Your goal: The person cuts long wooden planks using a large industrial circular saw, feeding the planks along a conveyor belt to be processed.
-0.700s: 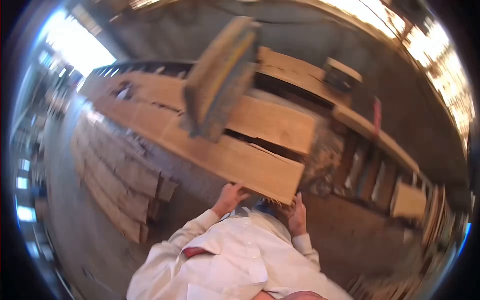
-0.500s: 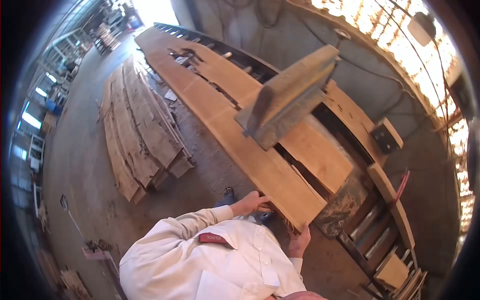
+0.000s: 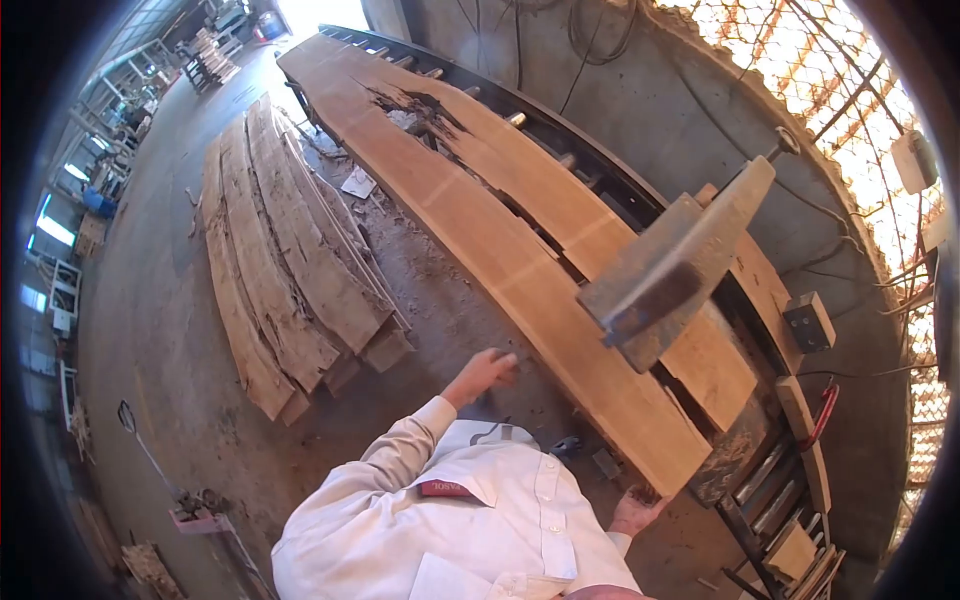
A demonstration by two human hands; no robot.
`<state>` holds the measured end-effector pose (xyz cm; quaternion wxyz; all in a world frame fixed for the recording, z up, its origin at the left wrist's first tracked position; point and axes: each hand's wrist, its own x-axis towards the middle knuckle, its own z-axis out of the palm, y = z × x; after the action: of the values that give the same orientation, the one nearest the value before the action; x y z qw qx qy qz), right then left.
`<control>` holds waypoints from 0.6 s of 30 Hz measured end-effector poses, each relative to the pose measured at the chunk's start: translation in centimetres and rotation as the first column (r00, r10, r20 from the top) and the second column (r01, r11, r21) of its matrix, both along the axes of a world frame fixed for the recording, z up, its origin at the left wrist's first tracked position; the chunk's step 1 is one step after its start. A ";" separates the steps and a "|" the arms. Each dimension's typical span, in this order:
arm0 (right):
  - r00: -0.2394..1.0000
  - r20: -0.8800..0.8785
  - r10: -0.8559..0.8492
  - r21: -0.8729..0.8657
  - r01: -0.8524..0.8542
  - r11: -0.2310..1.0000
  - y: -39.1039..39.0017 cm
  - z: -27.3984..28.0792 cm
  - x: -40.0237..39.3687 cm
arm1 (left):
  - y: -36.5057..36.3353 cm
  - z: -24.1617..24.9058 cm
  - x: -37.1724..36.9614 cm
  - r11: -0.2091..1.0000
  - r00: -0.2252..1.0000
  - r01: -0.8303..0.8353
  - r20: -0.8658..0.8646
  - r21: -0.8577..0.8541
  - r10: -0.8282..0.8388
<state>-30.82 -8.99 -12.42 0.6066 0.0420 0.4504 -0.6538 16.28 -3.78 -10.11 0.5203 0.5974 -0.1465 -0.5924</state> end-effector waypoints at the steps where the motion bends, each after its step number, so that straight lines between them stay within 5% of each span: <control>1: 0.996 0.073 -0.055 0.052 0.052 0.997 0.2 -0.6 1.7 | 0.1 -0.1 2.4 0.996 0.996 -0.087 0.032 0.036 0.086; 4: 0.994 0.046 -0.102 0.145 0.095 0.985 -0.4 2.1 9.9 | 0.0 -0.3 8.4 0.955 0.955 -0.295 0.010 -0.007 0.295; 6: 0.999 0.035 -0.008 0.040 0.007 0.999 -1.0 1.1 12.3 | -0.5 -0.9 11.7 0.941 0.941 -0.336 0.025 -0.033 0.337; 10: 0.982 -0.181 0.061 0.056 -0.052 0.997 -2.3 -0.9 12.7 | -2.5 -0.5 16.4 0.906 0.907 -0.419 0.021 -0.062 0.421; 16: 0.957 -0.292 0.003 0.113 0.031 0.993 -3.5 0.3 11.5 | -6.4 0.5 20.6 0.774 0.815 -0.579 -0.203 -0.255 0.543; 18: 0.969 -0.248 0.003 0.149 0.035 0.988 -3.9 0.8 11.5 | -8.1 0.7 22.2 0.772 0.788 -0.596 0.024 -0.221 0.615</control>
<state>-19.27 -12.88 -11.62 0.5352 0.0100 0.5708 -0.6226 38.50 -11.93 -9.43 0.7334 0.5844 -0.0300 -0.3461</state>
